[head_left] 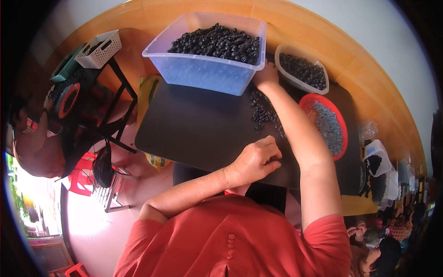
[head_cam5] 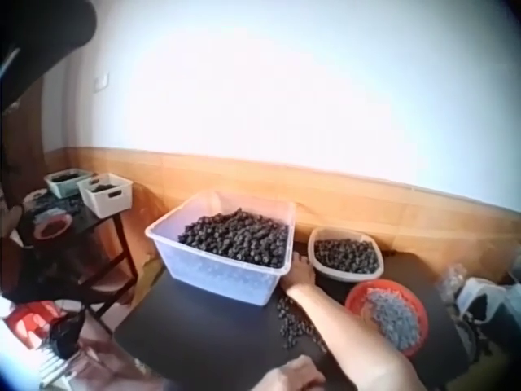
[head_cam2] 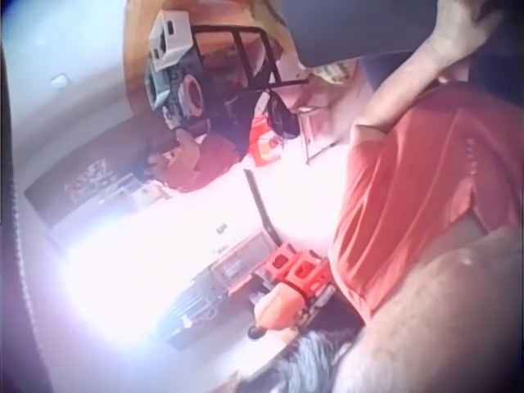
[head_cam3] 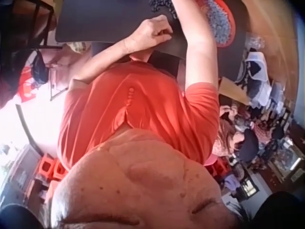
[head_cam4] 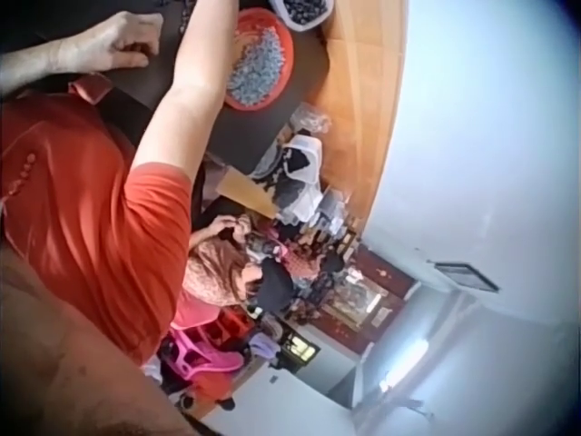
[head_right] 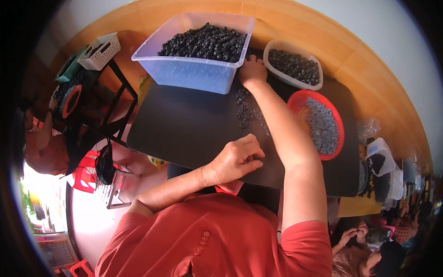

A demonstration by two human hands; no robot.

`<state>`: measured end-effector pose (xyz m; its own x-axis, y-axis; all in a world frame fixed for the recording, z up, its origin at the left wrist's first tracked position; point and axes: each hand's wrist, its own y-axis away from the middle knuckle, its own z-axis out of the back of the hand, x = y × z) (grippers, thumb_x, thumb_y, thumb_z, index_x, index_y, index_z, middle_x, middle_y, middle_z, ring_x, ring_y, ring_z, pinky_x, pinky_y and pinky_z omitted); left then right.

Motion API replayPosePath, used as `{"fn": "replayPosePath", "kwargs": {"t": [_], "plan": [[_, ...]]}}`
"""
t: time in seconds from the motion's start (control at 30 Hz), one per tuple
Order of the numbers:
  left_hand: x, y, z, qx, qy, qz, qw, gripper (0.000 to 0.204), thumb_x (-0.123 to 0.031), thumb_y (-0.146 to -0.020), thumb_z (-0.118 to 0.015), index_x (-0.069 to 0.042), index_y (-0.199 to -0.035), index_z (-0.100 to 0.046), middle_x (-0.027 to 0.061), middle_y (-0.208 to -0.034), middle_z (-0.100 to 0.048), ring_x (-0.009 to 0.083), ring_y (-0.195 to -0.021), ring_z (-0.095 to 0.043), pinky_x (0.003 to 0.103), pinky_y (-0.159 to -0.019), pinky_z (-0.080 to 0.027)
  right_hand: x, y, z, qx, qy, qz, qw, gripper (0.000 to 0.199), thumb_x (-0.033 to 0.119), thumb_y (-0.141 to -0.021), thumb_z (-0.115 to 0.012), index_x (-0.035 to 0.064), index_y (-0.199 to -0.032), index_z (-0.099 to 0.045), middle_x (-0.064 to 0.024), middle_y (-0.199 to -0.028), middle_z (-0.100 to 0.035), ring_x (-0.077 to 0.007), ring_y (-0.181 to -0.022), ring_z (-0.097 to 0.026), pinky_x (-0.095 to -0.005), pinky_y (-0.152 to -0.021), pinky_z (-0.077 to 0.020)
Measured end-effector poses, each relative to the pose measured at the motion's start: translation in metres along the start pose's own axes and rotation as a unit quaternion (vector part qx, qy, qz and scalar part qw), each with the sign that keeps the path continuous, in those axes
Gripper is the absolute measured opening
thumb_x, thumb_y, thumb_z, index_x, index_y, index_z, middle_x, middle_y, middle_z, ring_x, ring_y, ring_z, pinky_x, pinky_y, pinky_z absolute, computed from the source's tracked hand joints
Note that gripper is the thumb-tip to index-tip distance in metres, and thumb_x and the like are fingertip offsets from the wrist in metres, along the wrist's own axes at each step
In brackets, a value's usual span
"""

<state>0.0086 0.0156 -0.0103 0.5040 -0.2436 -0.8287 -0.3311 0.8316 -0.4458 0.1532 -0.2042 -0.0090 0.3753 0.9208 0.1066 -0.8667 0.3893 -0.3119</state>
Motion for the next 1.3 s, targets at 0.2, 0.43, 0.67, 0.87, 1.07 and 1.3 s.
{"fn": "replayPosePath", "kwargs": {"t": [0.2, 0.43, 0.67, 0.87, 1.07, 1.3], "plan": [[0.001, -0.002, 0.002, -0.002, -0.01, -0.004, 1.0, 0.015, -0.004, -0.081, -0.071, 0.001, -0.094, -0.064, 0.0099, -0.09, -0.053, 0.0207, -0.069, -0.059, 0.033, -0.061, -0.049, 0.0, 0.009, 0.018, 0.098, -0.058, 0.019, 0.993, 0.036, 0.016, -0.088, -0.051, 0.0112, -0.121, -0.064, -0.0167, -0.13, -0.054, -0.0385, -0.12, -0.053, -0.0466, -0.101, -0.0447], [0.001, -0.003, -0.002, 0.0, 0.008, -0.007, 1.0, 0.016, -0.004, -0.081, -0.071, 0.002, -0.094, -0.064, 0.0102, -0.091, -0.053, 0.0215, -0.07, -0.06, 0.034, -0.063, -0.049, -0.019, 0.0, 0.012, 0.11, -0.018, 0.018, 0.994, 0.042, 0.036, -0.092, -0.053, 0.0132, -0.126, -0.063, -0.0147, -0.134, -0.053, -0.0386, -0.124, -0.051, -0.0471, -0.103, -0.0438], [0.002, 0.001, 0.001, -0.019, -0.008, -0.017, 1.0, 0.017, -0.003, -0.08, -0.072, 0.001, -0.095, -0.065, 0.0103, -0.09, -0.055, 0.0218, -0.07, -0.06, 0.033, -0.063, -0.049, -0.015, 0.045, 0.021, 0.079, -0.108, 0.101, 0.986, 0.037, 0.038, -0.094, -0.051, 0.019, -0.123, -0.066, -0.0118, -0.132, -0.056, -0.037, -0.122, -0.053, -0.0466, -0.101, -0.0459], [0.003, 0.0, 0.001, -0.009, -0.006, 0.014, 1.0, 0.017, -0.003, -0.08, -0.072, 0.001, -0.095, -0.065, 0.0101, -0.088, -0.056, 0.021, -0.069, -0.059, 0.034, -0.063, -0.049, -0.021, 0.086, 0.038, 0.072, -0.107, 0.13, 0.983, 0.031, 0.031, -0.096, -0.052, 0.0182, -0.121, -0.066, -0.012, -0.128, -0.058, -0.0353, -0.121, -0.052, -0.048, -0.099, -0.0453], [0.002, -0.001, 0.002, -0.004, -0.019, 0.027, 0.999, 0.013, -0.003, -0.081, -0.072, 0.001, -0.092, -0.066, 0.0088, -0.088, -0.057, 0.0179, -0.072, -0.061, 0.032, -0.066, -0.051, -0.018, 0.097, 0.053, 0.074, -0.141, 0.115, 0.981, 0.035, 0.035, -0.094, -0.056, 0.017, -0.123, -0.066, -0.0117, -0.123, -0.058, -0.0351, -0.121, -0.051, -0.0488, -0.098, -0.0427], [0.004, 0.009, 0.041, -0.162, -0.183, 0.031, 0.969, 0.021, -0.004, -0.075, -0.075, 0.0, -0.095, -0.067, 0.0108, -0.091, -0.058, 0.0219, -0.076, -0.061, 0.033, -0.069, -0.052, -0.026, 0.098, 0.048, 0.078, -0.09, 0.153, 0.981, 0.037, 0.038, -0.093, -0.058, 0.0162, -0.121, -0.066, -0.013, -0.124, -0.058, -0.0349, -0.12, -0.053, -0.0518, -0.095, -0.0422]]}}
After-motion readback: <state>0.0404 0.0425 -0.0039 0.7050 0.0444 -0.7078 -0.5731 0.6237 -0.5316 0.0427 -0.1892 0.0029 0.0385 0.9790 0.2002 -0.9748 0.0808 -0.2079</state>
